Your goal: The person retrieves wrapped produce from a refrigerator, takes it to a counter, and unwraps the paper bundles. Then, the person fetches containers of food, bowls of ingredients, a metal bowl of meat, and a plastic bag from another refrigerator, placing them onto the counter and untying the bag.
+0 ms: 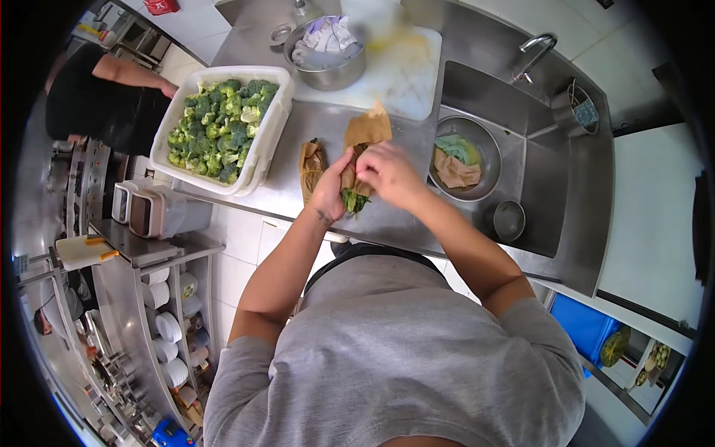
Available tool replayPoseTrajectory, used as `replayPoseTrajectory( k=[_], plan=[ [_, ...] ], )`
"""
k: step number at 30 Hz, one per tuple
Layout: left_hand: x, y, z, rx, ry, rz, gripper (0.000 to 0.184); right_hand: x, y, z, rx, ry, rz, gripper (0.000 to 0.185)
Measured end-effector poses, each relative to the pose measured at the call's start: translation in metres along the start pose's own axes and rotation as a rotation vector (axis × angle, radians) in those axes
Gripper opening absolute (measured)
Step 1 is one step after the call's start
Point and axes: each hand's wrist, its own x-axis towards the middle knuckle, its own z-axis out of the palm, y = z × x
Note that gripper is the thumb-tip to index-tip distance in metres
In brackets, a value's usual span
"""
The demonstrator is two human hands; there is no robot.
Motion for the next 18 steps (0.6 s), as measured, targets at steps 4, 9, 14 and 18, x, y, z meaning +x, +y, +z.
replayPoseTrajectory(
  k=[4, 9, 14, 18],
  plan=[
    [0.027, 0.007, 0.002, -0.032, 0.059, -0.025, 0.036, -0.018, -0.033, -0.009, 0.060, -0.347, 0.013, 0.004],
    [0.053, 0.001, 0.018, -0.062, 0.213, 0.129, 0.033, -0.043, -0.022, -0.006, -0.313, -0.446, -0.143, 0.007],
    [0.060, 0.012, 0.029, -0.114, 0.218, 0.116, 0.034, -0.060, 0.008, -0.009, -0.557, -0.397, -0.118, 0.013],
    [0.059, 0.027, 0.003, -0.226, 0.227, 0.143, 0.039, -0.071, 0.032, -0.045, -0.655, -0.391, 0.006, 0.015]
  ],
)
